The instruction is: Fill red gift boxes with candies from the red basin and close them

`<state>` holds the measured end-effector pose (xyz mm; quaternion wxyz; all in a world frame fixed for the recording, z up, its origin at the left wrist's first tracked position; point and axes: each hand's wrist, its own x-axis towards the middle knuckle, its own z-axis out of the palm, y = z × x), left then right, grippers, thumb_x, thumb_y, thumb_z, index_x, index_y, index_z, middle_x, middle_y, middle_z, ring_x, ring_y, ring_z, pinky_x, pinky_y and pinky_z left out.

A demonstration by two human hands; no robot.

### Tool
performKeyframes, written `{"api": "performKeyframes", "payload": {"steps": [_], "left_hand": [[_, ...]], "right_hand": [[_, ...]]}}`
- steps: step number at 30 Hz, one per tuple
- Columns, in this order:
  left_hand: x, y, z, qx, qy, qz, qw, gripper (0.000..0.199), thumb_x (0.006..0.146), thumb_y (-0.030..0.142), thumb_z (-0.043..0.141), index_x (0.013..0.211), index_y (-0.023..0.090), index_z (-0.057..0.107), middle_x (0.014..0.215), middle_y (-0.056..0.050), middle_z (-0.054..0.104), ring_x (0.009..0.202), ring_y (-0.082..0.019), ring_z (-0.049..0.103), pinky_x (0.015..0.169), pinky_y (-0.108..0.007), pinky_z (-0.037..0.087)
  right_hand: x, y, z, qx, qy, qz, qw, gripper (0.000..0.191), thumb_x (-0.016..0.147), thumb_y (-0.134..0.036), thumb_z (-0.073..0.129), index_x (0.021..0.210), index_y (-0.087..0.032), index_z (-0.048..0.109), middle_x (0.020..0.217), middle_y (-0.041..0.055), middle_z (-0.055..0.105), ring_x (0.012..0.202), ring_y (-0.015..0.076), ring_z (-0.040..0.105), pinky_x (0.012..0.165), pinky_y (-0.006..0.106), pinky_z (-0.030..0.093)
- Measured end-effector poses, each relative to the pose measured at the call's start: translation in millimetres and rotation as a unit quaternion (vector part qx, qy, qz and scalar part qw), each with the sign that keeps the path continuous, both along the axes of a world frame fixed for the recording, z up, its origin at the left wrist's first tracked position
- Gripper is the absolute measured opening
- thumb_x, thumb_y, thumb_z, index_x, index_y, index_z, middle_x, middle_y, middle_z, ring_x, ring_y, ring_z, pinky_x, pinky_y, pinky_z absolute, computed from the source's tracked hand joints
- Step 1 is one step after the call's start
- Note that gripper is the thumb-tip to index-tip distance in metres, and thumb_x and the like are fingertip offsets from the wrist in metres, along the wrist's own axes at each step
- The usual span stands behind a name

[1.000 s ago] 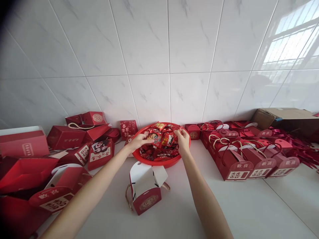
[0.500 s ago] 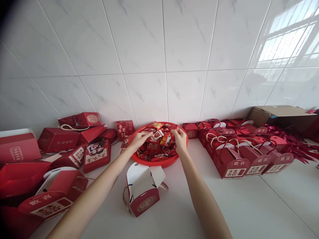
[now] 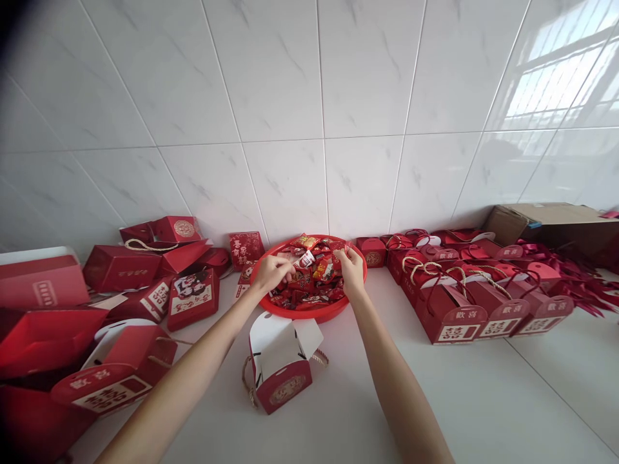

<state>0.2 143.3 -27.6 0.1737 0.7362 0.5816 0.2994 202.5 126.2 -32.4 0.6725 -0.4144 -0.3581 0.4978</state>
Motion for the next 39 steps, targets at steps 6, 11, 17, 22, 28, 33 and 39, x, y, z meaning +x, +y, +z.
{"api": "performKeyframes", "payload": {"steps": [6,11,17,22,28,33,39], "left_hand": [[7.1,-2.3,0.9,-0.029,0.151,-0.018,0.988,0.03,0.079,0.01,0.051,0.073,0.02,0.079,0.085,-0.006,0.079,0.087,-0.025,0.073,0.079,-0.032,0.054],[3.7,-0.4,2.5,-0.03,0.192,0.01,0.981,0.037,0.084,0.011,0.047,0.099,0.02,0.08,0.109,-0.009,0.078,0.103,-0.028,0.071,0.089,-0.034,0.053],[9.0,-4.1,0.7,-0.099,0.271,-0.022,0.957,0.032,0.075,0.015,0.061,0.101,0.021,0.078,0.107,-0.015,0.077,0.101,-0.034,0.072,0.08,-0.036,0.054],[12.0,-5.9,1.3,-0.137,0.322,-0.047,0.936,0.038,0.074,0.034,0.069,0.108,0.019,0.077,0.113,-0.02,0.075,0.104,-0.041,0.071,0.08,-0.041,0.054],[10.0,-1.3,-3.8,-0.17,0.338,-0.097,0.92,0.032,0.076,0.034,0.067,0.099,0.016,0.079,0.106,-0.02,0.077,0.097,-0.036,0.073,0.073,-0.034,0.053],[9.5,1.4,-3.0,-0.175,0.324,-0.118,0.922,0.03,0.073,0.032,0.068,0.096,0.017,0.078,0.104,-0.016,0.078,0.096,-0.032,0.073,0.072,-0.03,0.052],[8.2,2.6,-3.4,-0.196,0.279,-0.146,0.929,0.024,0.069,0.028,0.067,0.088,0.018,0.077,0.095,-0.012,0.079,0.088,-0.03,0.074,0.073,-0.03,0.053]], "right_hand": [[0.0,-2.3,3.4,0.001,0.007,0.001,1.0,0.024,0.055,-0.037,0.071,0.066,-0.021,0.058,0.057,-0.0013,0.065,0.051,0.0126,0.053,0.044,0.023,0.038],[0.2,-1.5,2.1,-0.001,0.003,0.008,1.0,0.024,0.056,-0.038,0.071,0.067,-0.022,0.056,0.057,-0.0013,0.065,0.048,0.0122,0.05,0.043,0.024,0.038],[1.6,1.1,-1.6,0.006,-0.004,0.01,1.0,0.024,0.057,-0.038,0.071,0.068,-0.022,0.057,0.059,-0.0002,0.065,0.051,0.0133,0.052,0.044,0.024,0.038],[1.2,2.1,-3.1,0.008,0.0,0.008,1.0,0.024,0.057,-0.038,0.072,0.068,-0.022,0.058,0.06,-0.001,0.065,0.053,0.0136,0.054,0.045,0.024,0.04],[0.8,2.0,-2.7,0.006,0.002,0.006,1.0,0.026,0.058,-0.04,0.073,0.068,-0.022,0.058,0.06,-0.0019,0.063,0.053,0.0138,0.054,0.045,0.023,0.04],[0.5,2.9,-2.5,0.003,0.002,0.004,1.0,0.028,0.059,-0.043,0.073,0.068,-0.022,0.058,0.06,-0.0017,0.062,0.054,0.0149,0.056,0.043,0.023,0.039],[0.5,4.6,-5.0,0.007,-0.005,0.002,1.0,0.03,0.058,-0.045,0.074,0.068,-0.022,0.057,0.06,-0.0017,0.062,0.055,0.015,0.056,0.044,0.023,0.039]]}}
